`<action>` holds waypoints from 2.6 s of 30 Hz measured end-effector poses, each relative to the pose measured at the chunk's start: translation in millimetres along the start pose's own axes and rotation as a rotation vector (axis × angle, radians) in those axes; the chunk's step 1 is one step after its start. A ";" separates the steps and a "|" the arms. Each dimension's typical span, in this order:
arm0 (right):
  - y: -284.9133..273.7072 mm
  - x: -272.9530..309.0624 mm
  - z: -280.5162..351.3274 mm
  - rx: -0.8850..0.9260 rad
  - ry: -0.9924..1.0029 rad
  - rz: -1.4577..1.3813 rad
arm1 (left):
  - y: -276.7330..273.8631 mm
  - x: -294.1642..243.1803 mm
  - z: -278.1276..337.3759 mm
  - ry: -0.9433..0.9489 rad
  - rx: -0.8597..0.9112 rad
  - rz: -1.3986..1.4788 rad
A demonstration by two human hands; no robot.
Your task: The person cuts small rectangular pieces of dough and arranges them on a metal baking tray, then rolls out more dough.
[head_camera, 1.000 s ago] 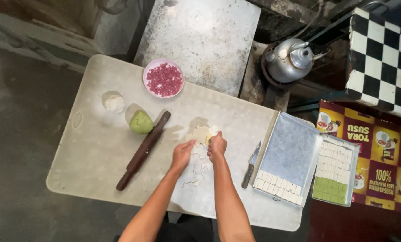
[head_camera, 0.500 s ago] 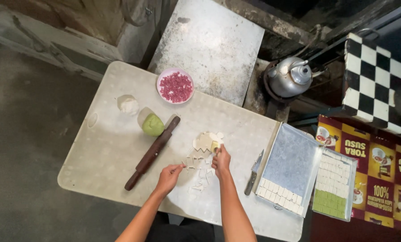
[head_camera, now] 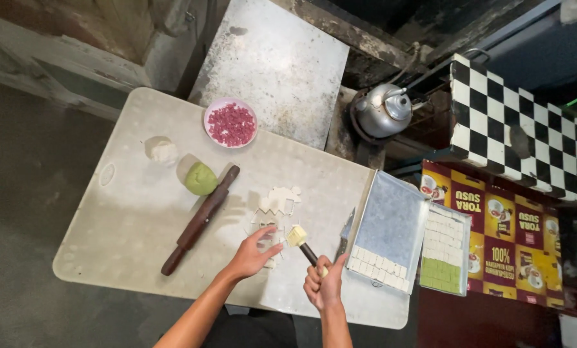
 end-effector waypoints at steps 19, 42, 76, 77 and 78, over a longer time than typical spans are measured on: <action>-14.0 -21.7 38.7 0.426 0.144 -0.407 | -23.8 -22.9 2.5 -0.148 0.380 0.219; -97.5 -53.6 -42.6 -0.061 0.255 0.040 | -43.4 -10.6 19.0 -0.224 0.062 0.210; -213.9 120.5 -6.0 0.370 -0.545 0.501 | 262.0 -119.6 29.1 -0.296 0.311 -0.237; -229.5 125.0 -20.4 0.277 -0.497 0.554 | 267.2 -114.7 25.8 -0.236 0.339 -0.259; -244.3 128.2 -34.8 0.183 -0.448 0.607 | 271.3 -108.9 22.9 -0.177 0.368 -0.281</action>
Point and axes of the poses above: each hand's wrist, its own z-axis away from the middle knuckle, its own y-axis out of the palm, x = y × z, the point moved 2 cm from there along -z, towards the middle knuckle, and after that the axes turned 7 degrees about -y, right-handed, at the moved point
